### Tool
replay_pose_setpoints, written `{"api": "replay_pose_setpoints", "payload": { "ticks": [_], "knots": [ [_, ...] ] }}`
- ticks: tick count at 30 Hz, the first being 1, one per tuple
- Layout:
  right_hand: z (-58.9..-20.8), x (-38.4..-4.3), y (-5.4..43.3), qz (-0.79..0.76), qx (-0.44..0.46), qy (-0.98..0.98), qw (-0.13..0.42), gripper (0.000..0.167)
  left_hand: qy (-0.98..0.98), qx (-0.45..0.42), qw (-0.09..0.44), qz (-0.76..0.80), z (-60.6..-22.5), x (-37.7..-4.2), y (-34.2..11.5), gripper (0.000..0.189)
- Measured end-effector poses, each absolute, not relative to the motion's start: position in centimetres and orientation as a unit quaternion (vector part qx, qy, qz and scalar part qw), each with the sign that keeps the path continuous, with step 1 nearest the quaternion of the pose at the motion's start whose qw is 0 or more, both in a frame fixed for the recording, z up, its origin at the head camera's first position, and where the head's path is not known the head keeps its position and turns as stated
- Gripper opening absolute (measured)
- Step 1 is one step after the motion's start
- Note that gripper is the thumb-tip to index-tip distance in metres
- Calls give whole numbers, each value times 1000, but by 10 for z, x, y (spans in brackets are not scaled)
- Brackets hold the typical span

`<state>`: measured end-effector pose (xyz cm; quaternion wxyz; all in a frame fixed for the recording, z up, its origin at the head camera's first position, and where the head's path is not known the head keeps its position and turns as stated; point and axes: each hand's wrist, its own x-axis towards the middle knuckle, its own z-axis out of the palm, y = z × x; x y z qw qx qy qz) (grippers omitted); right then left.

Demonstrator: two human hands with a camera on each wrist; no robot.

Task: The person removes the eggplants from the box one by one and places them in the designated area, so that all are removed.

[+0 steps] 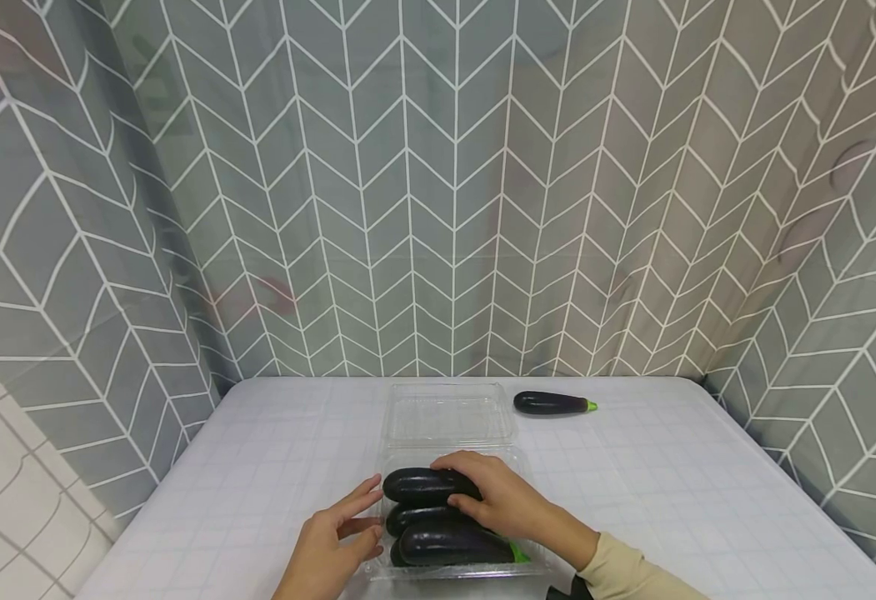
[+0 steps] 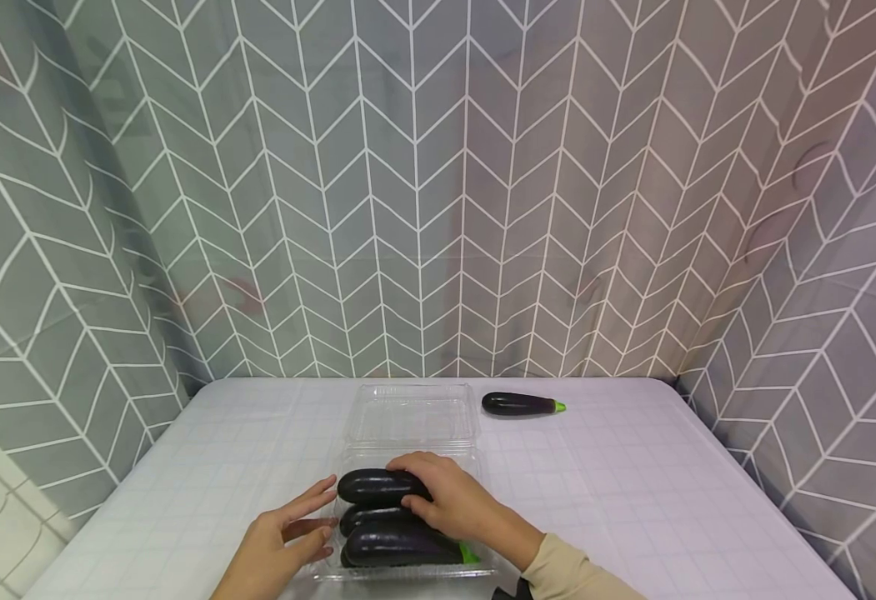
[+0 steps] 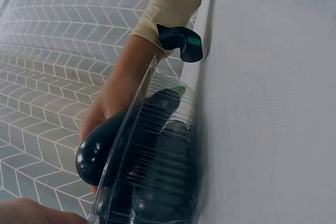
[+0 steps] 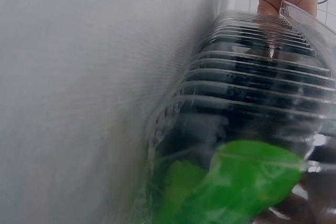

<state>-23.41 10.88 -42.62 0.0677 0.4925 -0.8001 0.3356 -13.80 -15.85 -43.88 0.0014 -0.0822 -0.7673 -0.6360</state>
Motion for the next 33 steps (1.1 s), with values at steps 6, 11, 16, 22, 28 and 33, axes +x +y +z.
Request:
{"api": "replay_pose_setpoints", "payload": {
  "ticks": [6,11,16,22,28,33],
  "knots": [
    [-426,-234,108,338,492,-799,66,45,-768,-81,4,-635,-438,-138,-158,54],
    [-425,-234,108,339,493,-798,67,44,-768,-79,5,-635,-438,-138,-158,54],
    [-424,-233,108,342,491,-799,63,44,-767,-77,5,-637,-439,-137,-158,54],
    [-421,-234,109,337,497,-795,83,45,-766,-74,6,-638,-437,-138,-157,54],
    [-418,-235,111,334,509,-787,99,46,-765,-77,3,-640,-437,-138,-158,54],
    [-416,-235,113,337,508,-786,101,47,-768,-82,9,-635,-440,-136,-158,54]
  ]
}}
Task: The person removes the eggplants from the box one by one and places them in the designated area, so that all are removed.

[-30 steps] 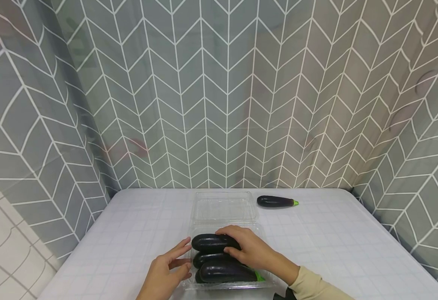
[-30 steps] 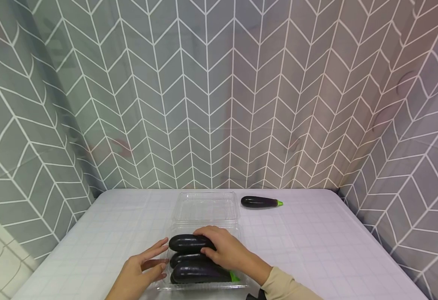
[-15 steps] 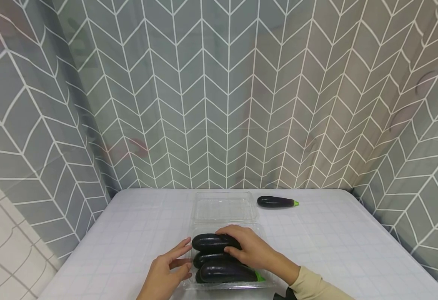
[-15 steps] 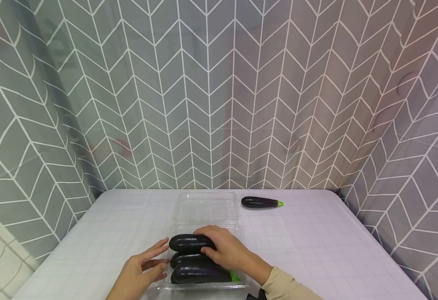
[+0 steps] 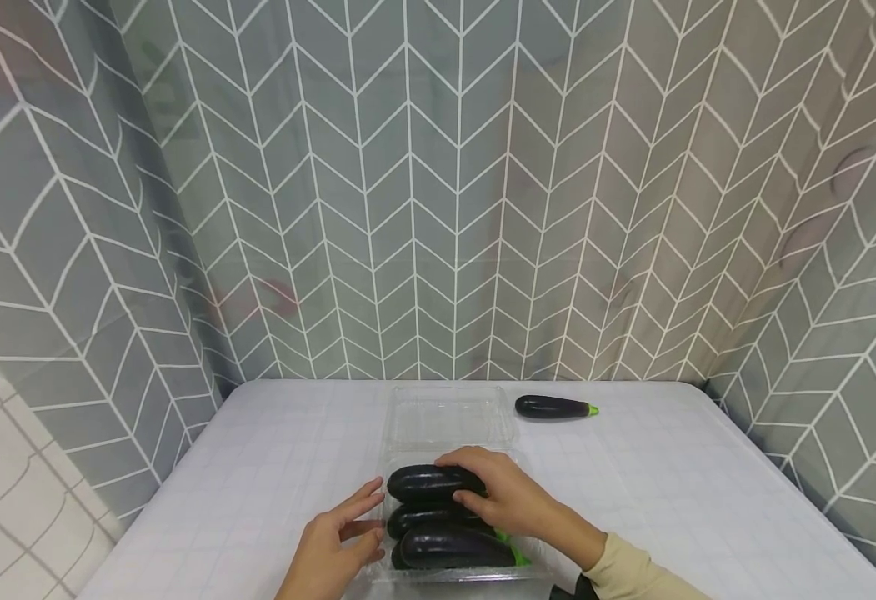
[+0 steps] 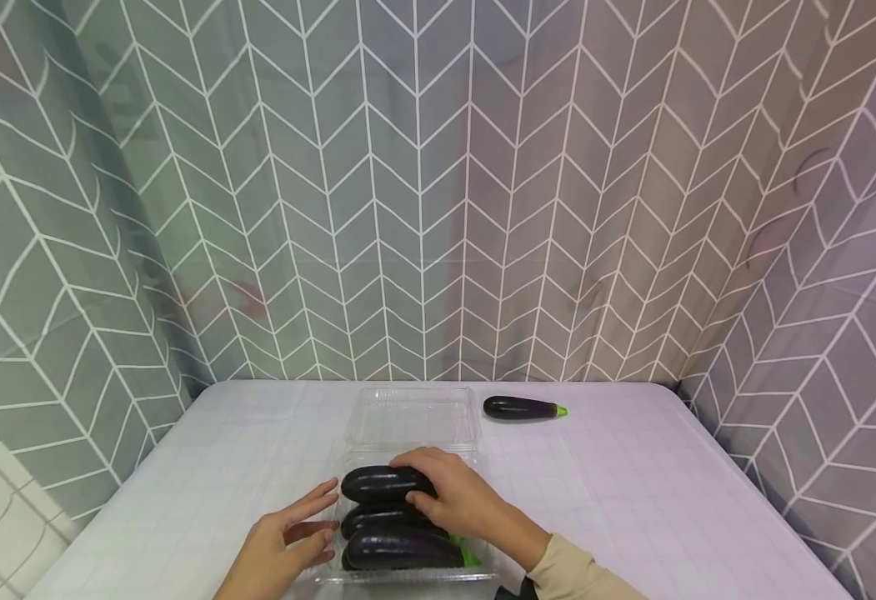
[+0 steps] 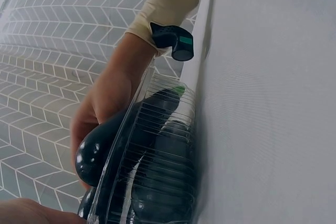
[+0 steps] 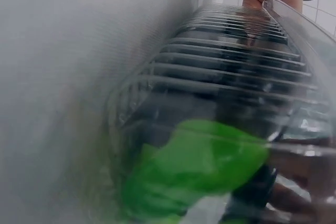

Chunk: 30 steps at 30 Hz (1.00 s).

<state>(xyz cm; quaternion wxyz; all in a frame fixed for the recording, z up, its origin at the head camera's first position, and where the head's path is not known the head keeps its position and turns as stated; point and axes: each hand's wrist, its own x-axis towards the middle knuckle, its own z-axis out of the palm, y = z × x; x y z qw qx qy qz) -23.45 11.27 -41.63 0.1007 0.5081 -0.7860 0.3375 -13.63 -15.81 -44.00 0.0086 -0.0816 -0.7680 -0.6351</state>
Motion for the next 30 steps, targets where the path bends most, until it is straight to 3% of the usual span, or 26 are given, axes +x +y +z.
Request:
{"api": "replay_pose_setpoints", "payload": {
  "ticks": [30],
  "knots": [
    [-399,-239,133,355,505,-776,128,49,-771,-75,9,-632,-441,-137,-158,55]
  ]
}}
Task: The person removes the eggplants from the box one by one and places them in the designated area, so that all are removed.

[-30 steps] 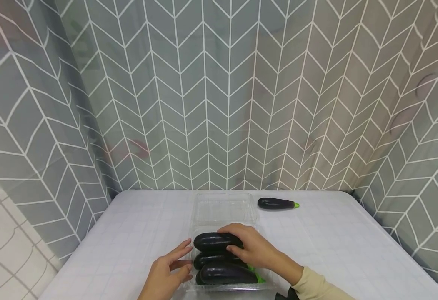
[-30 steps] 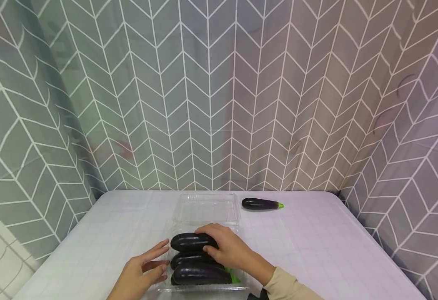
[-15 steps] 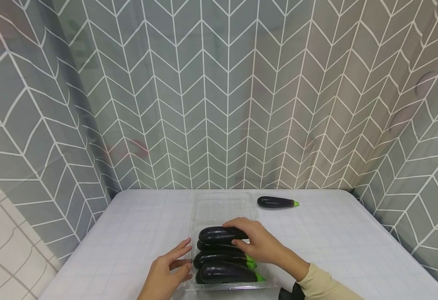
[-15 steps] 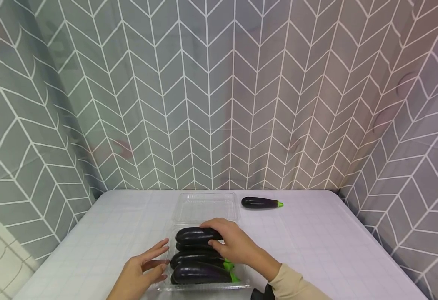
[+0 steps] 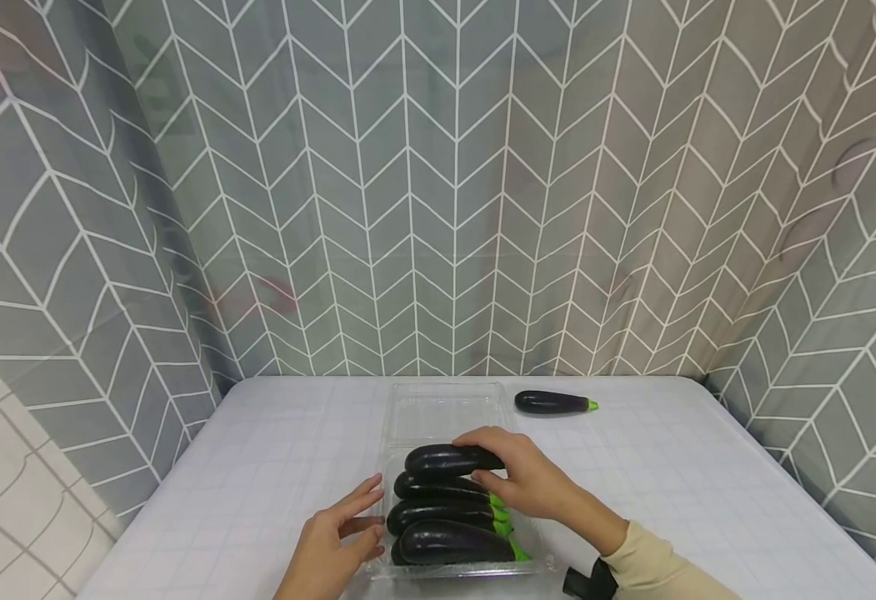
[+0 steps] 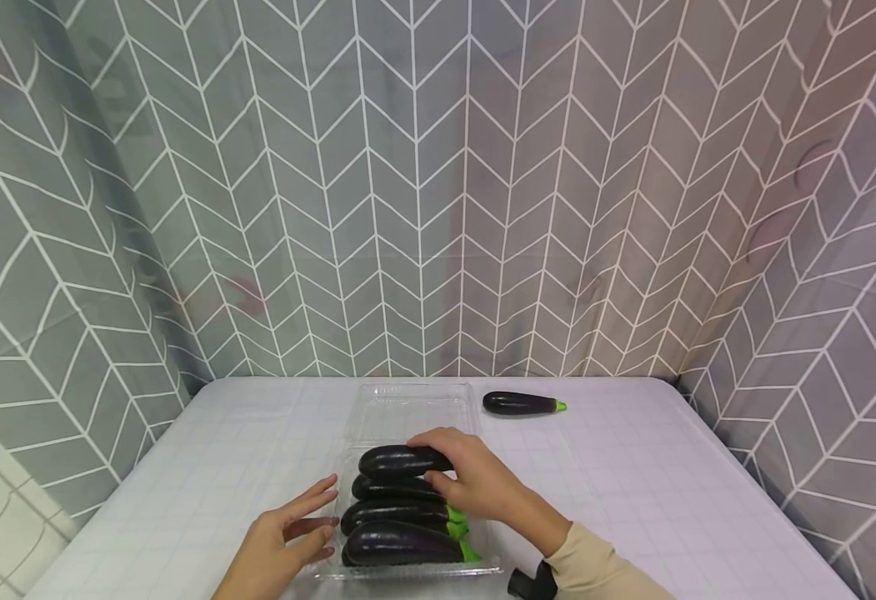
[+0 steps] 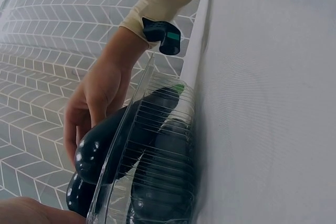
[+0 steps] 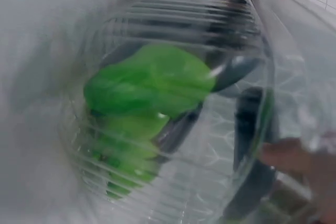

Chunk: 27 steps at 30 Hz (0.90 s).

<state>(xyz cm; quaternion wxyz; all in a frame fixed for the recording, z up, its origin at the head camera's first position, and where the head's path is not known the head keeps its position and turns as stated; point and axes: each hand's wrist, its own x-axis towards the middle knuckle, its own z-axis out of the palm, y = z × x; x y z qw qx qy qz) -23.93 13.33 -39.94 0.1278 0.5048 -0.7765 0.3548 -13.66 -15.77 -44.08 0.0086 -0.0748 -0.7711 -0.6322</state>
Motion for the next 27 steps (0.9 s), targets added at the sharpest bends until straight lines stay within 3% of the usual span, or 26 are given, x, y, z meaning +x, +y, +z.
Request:
{"api": "replay_pose_setpoints", "payload": {
  "ticks": [27],
  "knots": [
    [-389,-247,153,336,481,-790,177,52,-771,-82,4,-632,-439,-136,-158,55]
  ]
}}
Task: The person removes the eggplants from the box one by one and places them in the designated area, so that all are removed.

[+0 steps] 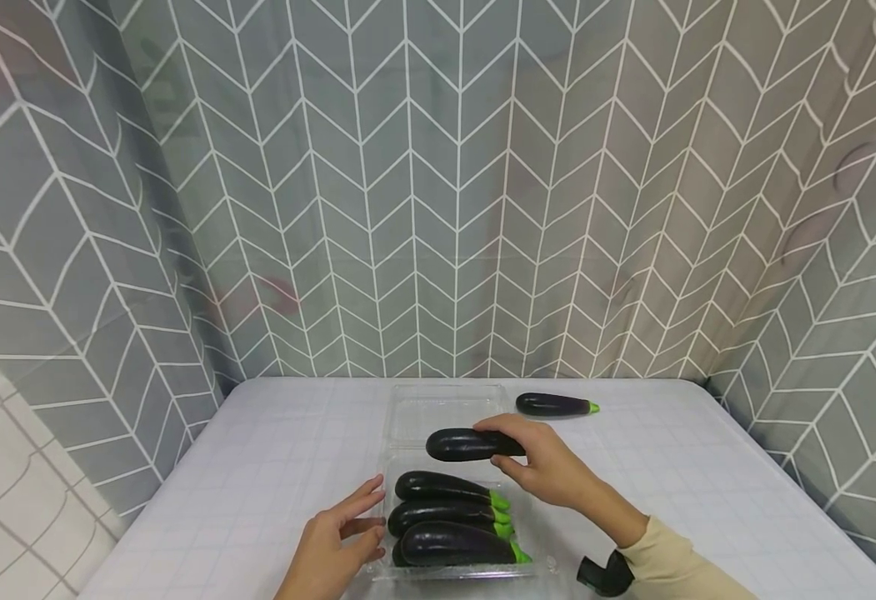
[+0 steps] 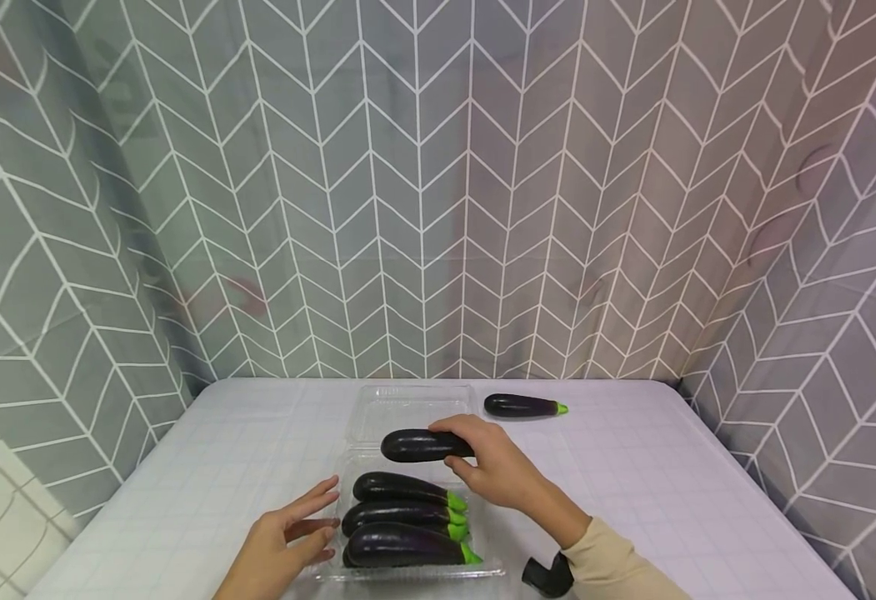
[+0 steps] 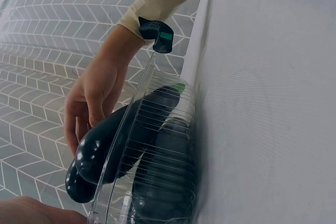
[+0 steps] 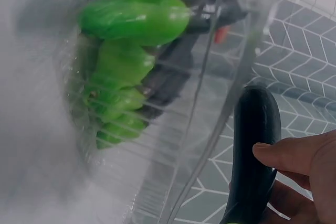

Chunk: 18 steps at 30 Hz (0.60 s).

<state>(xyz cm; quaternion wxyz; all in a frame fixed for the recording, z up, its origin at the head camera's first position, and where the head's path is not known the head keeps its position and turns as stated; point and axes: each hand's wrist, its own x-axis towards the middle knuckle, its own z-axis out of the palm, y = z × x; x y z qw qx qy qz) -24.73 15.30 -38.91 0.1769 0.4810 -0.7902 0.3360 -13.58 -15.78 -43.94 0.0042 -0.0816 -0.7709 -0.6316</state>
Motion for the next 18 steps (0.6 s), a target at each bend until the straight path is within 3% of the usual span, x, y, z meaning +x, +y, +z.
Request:
{"api": "replay_pose_setpoints", "payload": {
  "ticks": [18],
  "knots": [
    [-386,-253,172,318,448,-811,201,52,-770,-78,7,-633,-439,-135,-157,55]
  ]
}}
